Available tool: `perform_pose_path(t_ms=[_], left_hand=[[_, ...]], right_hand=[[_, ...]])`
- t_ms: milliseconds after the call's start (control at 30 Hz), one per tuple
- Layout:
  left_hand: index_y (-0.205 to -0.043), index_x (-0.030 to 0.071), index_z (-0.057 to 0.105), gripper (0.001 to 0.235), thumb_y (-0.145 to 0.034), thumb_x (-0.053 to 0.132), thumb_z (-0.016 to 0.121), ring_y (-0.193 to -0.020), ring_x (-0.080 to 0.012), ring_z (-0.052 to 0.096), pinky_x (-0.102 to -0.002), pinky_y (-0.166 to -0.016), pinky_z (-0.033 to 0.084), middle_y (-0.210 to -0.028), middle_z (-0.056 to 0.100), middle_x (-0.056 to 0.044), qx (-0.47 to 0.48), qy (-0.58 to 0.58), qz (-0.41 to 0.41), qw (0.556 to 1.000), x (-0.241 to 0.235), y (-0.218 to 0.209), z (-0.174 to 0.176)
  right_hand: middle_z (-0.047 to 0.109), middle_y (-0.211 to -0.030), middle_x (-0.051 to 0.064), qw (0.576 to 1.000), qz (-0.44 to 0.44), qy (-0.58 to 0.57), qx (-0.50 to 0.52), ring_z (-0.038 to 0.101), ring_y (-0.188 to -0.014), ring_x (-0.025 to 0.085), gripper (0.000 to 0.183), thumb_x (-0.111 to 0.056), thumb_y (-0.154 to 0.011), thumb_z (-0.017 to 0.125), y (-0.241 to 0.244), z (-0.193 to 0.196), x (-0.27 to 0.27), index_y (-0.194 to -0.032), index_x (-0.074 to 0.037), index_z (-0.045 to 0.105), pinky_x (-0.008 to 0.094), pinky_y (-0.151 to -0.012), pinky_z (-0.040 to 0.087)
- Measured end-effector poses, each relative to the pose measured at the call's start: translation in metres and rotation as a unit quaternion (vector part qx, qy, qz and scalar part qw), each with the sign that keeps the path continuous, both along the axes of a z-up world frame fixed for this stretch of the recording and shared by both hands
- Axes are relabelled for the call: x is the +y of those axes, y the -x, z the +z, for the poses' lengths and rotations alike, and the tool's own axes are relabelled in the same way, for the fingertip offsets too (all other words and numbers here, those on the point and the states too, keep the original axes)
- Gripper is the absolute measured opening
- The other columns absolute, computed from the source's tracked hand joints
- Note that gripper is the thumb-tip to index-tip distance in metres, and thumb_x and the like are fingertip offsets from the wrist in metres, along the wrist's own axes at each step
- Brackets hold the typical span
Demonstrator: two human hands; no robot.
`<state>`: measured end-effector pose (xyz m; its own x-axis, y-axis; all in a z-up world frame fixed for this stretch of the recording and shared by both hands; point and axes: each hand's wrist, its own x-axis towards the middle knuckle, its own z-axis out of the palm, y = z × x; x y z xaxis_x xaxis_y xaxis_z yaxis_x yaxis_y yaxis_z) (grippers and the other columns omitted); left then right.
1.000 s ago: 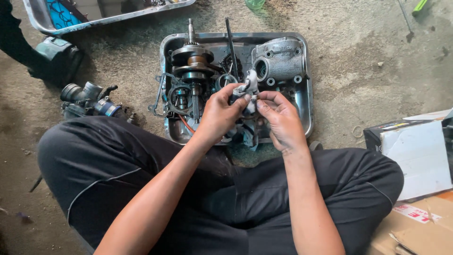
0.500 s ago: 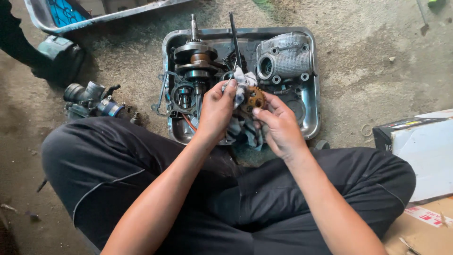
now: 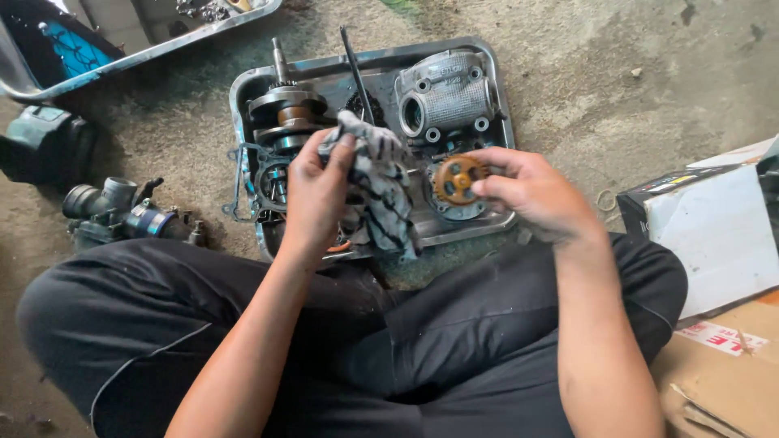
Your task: The person sits on the floor and wipes various disassembled engine parts with a cloth. They clean the cylinder head, a piston, a gear, and other small components, placing them back into a metal tray after wiping.
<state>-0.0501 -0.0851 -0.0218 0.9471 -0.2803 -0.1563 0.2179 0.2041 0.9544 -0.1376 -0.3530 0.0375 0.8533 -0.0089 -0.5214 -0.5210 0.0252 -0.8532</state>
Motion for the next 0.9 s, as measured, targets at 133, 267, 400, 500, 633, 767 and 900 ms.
perform_pose_path(t_ms=[133, 267, 400, 500, 633, 767, 900], left_hand=[[-0.106, 0.006, 0.069, 0.015, -0.106, 0.018, 0.061, -0.075, -0.0054, 0.064, -0.024, -0.068, 0.054, -0.09, 0.072, 0.001, 0.031, 0.072, 0.105, 0.991, 0.015, -0.016, 0.004], [-0.104, 0.006, 0.066, 0.008, -0.107, 0.013, 0.063, -0.078, -0.0094, 0.067, -0.027, -0.071, 0.056, -0.092, 0.072, -0.002, 0.042, 0.167, 0.153, 0.973, 0.039, -0.032, 0.008], [-0.104, 0.006, 0.066, 0.009, -0.107, 0.012, 0.061, -0.079, -0.0106, 0.068, -0.029, -0.074, 0.059, -0.094, 0.072, -0.002, 0.027, 0.192, 0.192, 0.962, 0.054, -0.038, 0.025], [-0.105, 0.006, 0.066, 0.009, -0.106, 0.012, 0.06, -0.08, -0.0113, 0.069, -0.03, -0.076, 0.06, -0.094, 0.072, -0.002, 0.034, 0.193, 0.204, 0.959, 0.061, -0.038, 0.032], [-0.107, 0.005, 0.066, 0.008, -0.109, 0.011, 0.06, -0.085, -0.0121, 0.069, -0.031, -0.08, 0.06, -0.098, 0.072, -0.003, 0.007, 0.205, 0.214, 0.955, 0.075, -0.045, 0.033], [-0.106, 0.006, 0.066, 0.009, -0.107, 0.011, 0.058, -0.087, -0.0156, 0.072, -0.034, -0.083, 0.063, -0.098, 0.073, -0.004, -0.006, 0.217, 0.216, 0.952, 0.096, -0.046, 0.06], [-0.115, 0.003, 0.065, 0.012, -0.114, 0.011, 0.057, -0.097, -0.0193, 0.072, -0.036, -0.095, 0.062, -0.104, 0.071, -0.007, -0.02, 0.242, 0.239, 0.94, 0.124, -0.048, 0.064]], right_hand=[[0.071, -0.096, -0.001, 0.988, -0.057, 0.138, 0.032, 0.057, -0.074, 0.005, 0.04, -0.001, -0.087, 0.061, 0.021, -0.014, -0.066, -0.125, -0.003, 0.07, 0.022, -0.062, 0.046], [0.07, -0.091, 0.006, 0.959, -0.024, 0.269, 0.084, 0.056, -0.072, 0.015, 0.037, -0.004, -0.086, 0.065, 0.014, -0.06, -0.073, -0.122, -0.007, 0.075, 0.031, -0.064, 0.046], [0.078, -0.1, 0.012, 0.921, 0.084, 0.373, 0.07, 0.07, -0.093, 0.022, 0.031, -0.011, -0.084, 0.066, 0.005, -0.102, -0.081, -0.112, -0.003, 0.076, 0.035, -0.083, 0.054], [0.077, -0.104, 0.017, 0.892, 0.129, 0.427, 0.07, 0.071, -0.098, 0.027, 0.033, -0.015, -0.082, 0.067, 0.008, -0.101, -0.076, -0.112, -0.003, 0.076, 0.039, -0.087, 0.054], [0.076, -0.102, 0.02, 0.88, 0.121, 0.453, 0.074, 0.074, -0.097, 0.033, 0.036, -0.021, -0.082, 0.069, 0.015, -0.105, -0.065, -0.114, -0.004, 0.073, 0.042, -0.086, 0.056], [0.073, -0.112, 0.02, 0.846, 0.15, 0.509, 0.058, 0.07, -0.106, 0.037, 0.044, -0.021, -0.082, 0.068, 0.018, -0.073, -0.041, -0.125, -0.009, 0.07, 0.044, -0.092, 0.055], [0.064, -0.127, 0.014, 0.795, 0.147, 0.584, 0.077, 0.06, -0.119, 0.037, 0.048, -0.024, -0.084, 0.066, 0.014, -0.03, -0.01, -0.131, -0.019, 0.067, 0.052, -0.097, 0.048]])
